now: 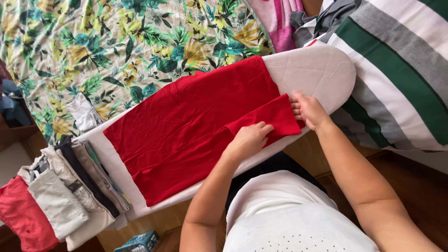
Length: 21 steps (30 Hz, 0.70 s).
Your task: The person picks up several garments from a pile and folds them one by one on an ironing board, placing each folded item onto a growing stack.
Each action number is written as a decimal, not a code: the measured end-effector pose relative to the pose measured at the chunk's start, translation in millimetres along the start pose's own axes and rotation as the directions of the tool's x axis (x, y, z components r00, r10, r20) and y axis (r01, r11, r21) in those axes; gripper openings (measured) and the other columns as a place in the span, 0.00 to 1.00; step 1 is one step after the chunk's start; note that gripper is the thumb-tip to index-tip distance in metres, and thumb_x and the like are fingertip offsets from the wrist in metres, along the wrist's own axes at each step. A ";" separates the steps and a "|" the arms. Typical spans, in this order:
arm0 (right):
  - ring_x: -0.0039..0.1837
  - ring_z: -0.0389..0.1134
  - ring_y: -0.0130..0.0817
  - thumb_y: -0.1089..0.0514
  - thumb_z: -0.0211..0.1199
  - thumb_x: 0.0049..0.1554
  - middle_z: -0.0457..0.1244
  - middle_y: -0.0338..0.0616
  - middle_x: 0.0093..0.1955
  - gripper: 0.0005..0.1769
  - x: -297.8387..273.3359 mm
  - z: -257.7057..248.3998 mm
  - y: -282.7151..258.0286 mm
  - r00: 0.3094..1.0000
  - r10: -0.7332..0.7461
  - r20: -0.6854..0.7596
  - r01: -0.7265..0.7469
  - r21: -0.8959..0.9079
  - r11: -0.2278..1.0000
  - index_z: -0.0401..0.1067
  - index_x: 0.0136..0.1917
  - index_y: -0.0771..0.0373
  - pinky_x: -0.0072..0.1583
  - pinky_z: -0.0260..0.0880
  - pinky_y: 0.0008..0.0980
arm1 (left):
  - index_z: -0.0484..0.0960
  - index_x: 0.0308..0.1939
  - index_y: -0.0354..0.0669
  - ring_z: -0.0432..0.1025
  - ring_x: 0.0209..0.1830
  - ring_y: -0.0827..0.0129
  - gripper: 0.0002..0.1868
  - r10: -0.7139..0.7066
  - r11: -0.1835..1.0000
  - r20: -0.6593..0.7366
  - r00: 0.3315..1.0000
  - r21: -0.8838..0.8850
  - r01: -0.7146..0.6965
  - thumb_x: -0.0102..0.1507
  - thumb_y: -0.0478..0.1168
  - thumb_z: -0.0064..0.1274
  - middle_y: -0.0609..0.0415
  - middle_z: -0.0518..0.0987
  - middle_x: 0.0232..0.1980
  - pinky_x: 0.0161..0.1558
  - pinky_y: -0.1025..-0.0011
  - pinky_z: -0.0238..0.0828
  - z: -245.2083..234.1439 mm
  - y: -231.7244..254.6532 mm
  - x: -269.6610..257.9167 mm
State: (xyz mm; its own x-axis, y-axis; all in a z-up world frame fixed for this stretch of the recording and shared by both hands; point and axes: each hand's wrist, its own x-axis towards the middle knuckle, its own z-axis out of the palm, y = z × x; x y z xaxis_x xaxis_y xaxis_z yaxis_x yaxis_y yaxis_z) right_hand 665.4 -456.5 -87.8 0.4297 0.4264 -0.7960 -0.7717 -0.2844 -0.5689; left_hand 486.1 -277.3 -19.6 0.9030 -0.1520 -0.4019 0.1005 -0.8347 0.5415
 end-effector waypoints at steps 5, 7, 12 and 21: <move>0.42 0.74 0.37 0.45 0.72 0.57 0.72 0.47 0.45 0.21 -26.9 21.8 -27.6 0.977 -0.163 -0.140 0.083 -0.450 0.889 0.77 0.58 0.59 0.40 0.78 0.33 | 0.70 0.66 0.52 0.75 0.58 0.57 0.31 -0.094 0.995 0.093 0.991 -0.026 0.097 0.63 0.59 0.53 0.54 0.75 0.53 0.50 0.56 0.77 29.9 -2.2 -9.1; 0.41 0.74 0.38 0.57 0.66 0.62 0.70 0.53 0.44 0.13 -18.3 7.1 -19.6 0.873 -0.465 -0.149 0.311 -0.564 0.765 0.74 0.57 0.64 0.36 0.77 0.30 | 0.75 0.59 0.58 0.78 0.51 0.62 0.24 -0.230 0.947 -0.116 0.966 -0.257 0.194 0.64 0.61 0.50 0.60 0.78 0.49 0.48 0.56 0.76 46.5 -11.5 -14.1; 0.44 0.73 0.39 0.61 0.60 0.63 0.69 0.54 0.49 0.13 -35.0 34.9 -33.1 0.923 -0.385 -0.002 0.363 -0.328 0.872 0.70 0.61 0.66 0.44 0.77 0.34 | 0.78 0.58 0.67 0.79 0.51 0.73 0.17 -0.550 0.645 -0.052 0.833 -0.661 0.384 0.67 0.57 0.49 0.67 0.83 0.51 0.54 0.68 0.76 70.5 -53.5 -27.6; 0.52 0.70 0.44 0.63 0.67 0.61 0.66 0.46 0.48 0.09 69.1 66.6 -62.6 0.321 -0.920 0.225 0.612 -0.790 0.021 0.77 0.56 0.62 0.54 0.73 0.38 | 0.85 0.47 0.48 0.79 0.43 0.52 0.11 -0.699 0.701 -0.530 0.480 -0.638 0.318 0.63 0.33 0.52 0.48 0.83 0.40 0.47 0.57 0.76 2.8 -191.1 -152.7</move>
State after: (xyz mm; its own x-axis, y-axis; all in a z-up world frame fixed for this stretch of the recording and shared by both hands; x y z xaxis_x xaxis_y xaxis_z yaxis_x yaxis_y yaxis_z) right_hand 712.2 -352.1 -93.4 0.7424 0.5917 0.3143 0.6179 -0.4232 -0.6627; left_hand 327.8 -96.1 -63.8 0.5841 0.7914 -0.1802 0.6241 -0.2960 0.7231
